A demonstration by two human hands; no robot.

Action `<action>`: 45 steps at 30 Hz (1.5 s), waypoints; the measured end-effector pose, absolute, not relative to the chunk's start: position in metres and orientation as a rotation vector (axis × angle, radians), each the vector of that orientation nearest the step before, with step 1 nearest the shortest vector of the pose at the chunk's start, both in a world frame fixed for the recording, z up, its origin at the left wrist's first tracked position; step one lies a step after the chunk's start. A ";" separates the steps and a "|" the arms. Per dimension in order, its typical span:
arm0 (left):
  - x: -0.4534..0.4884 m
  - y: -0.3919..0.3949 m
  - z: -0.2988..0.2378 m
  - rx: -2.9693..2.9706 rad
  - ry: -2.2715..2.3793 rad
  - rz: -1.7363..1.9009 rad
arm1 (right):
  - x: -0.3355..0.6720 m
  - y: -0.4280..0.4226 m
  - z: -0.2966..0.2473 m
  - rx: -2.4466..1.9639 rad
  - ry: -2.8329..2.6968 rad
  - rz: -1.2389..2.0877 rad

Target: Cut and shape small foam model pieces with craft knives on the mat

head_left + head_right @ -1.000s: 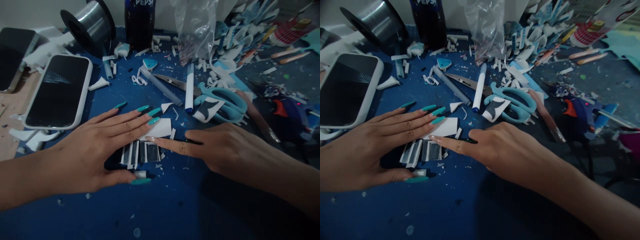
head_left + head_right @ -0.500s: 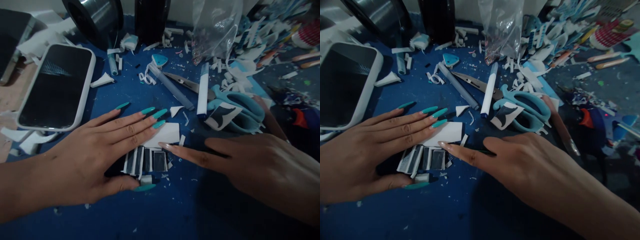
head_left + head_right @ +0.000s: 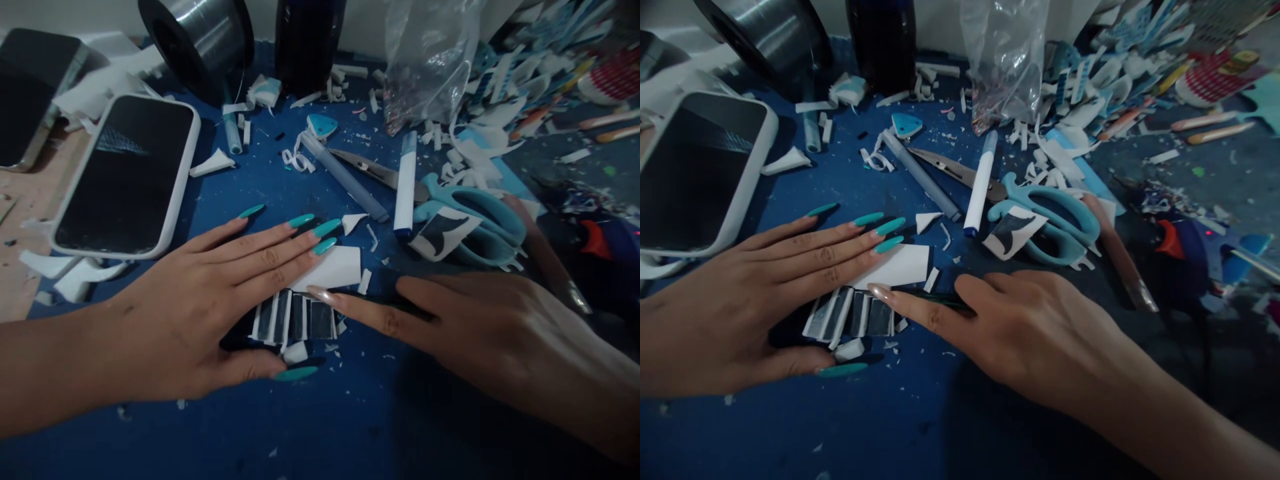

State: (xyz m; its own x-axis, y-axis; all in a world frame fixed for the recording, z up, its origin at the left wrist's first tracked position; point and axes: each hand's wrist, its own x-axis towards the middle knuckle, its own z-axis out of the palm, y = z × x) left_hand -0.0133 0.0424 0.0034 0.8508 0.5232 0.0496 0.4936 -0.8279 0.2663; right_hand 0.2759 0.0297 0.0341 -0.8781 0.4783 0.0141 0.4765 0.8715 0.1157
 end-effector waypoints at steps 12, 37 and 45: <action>-0.013 0.041 0.005 2.725 0.799 0.173 | 0.286 0.038 0.032 0.742 2.984 -0.116; -0.014 0.041 0.002 2.729 0.795 0.192 | 0.283 0.036 0.037 0.740 2.895 -0.068; -0.014 0.043 0.006 2.756 0.780 0.182 | 0.299 0.040 0.036 0.809 2.942 0.176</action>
State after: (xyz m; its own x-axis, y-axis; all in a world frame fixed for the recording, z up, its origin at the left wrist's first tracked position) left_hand -0.0140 0.0431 0.0057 0.8470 0.5296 0.0463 0.4957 -0.8182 0.2912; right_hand 0.2993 0.0403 0.0361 -0.8565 0.5136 -0.0513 0.5038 0.8535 0.1332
